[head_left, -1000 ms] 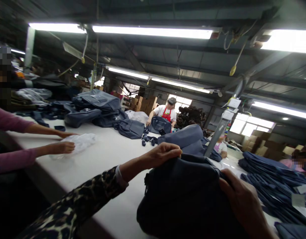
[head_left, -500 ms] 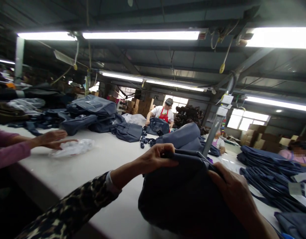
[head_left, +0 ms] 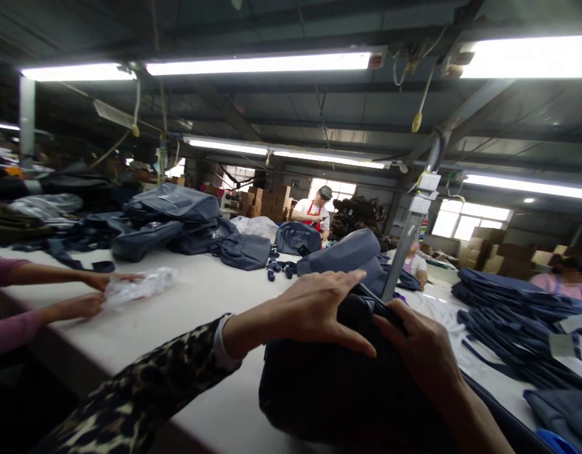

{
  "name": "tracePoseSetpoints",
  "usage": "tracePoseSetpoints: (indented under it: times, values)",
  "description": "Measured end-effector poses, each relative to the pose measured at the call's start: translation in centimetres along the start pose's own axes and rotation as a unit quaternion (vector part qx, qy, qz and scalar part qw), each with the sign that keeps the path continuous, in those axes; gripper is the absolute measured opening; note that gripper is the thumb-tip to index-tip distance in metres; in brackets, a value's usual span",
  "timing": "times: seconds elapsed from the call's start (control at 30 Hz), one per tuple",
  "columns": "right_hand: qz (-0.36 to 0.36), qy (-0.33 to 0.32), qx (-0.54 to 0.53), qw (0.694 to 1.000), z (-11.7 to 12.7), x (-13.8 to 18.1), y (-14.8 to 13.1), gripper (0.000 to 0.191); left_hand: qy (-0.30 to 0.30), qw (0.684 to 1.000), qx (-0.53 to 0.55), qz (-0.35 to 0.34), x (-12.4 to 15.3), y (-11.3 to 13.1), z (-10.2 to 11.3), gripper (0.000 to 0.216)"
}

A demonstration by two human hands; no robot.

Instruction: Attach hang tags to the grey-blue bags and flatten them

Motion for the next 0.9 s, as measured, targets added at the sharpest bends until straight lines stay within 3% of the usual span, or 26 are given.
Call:
tracePoseSetpoints:
  times: [0.07,0.17,0.33,0.5,0.63,0.8,0.9]
  values:
    - [0.001,-0.004,-0.001,1.000,-0.4,0.1,-0.1,0.045,-0.051,0.999,-0.009,0.003,-0.7,-0.3,-1.3,0.070]
    - [-0.008,-0.016,-0.011,1.000,-0.4,0.0,0.1,0.046,-0.090,0.993,0.071,-0.001,-1.6,-1.4,-2.4,0.053]
    - [-0.057,-0.083,-0.008,0.995,-0.2,-0.7,0.5,0.043,-0.094,0.967,0.236,0.000,-3.1,-2.2,-3.2,0.044]
    - [-0.092,-0.135,-0.095,0.982,-0.7,-0.4,1.5,0.041,-0.100,0.961,0.256,-0.039,-4.9,-1.0,-3.1,0.037]
    - [-0.123,-0.069,-0.129,0.982,1.3,0.9,4.1,0.038,-0.074,0.958,0.273,-0.043,-3.9,-2.2,-1.3,0.041]
    - [-0.158,0.033,-0.076,0.984,5.7,2.5,6.7,0.040,-0.063,0.962,0.267,0.015,0.9,-4.5,-1.7,0.081]
    - [-0.163,0.082,-0.043,0.982,7.5,3.0,6.9,0.050,-0.041,0.949,0.307,0.054,2.2,-4.9,-2.9,0.064]
Point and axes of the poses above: each hand's wrist, its own x-axis away from the middle knuckle, its own z-axis out of the back of the hand, y = z × x, the point moved 10 cm from there along -x, towards the middle knuckle, and after that the axes turned 2 degrees about -x, right-handed, at the moved point
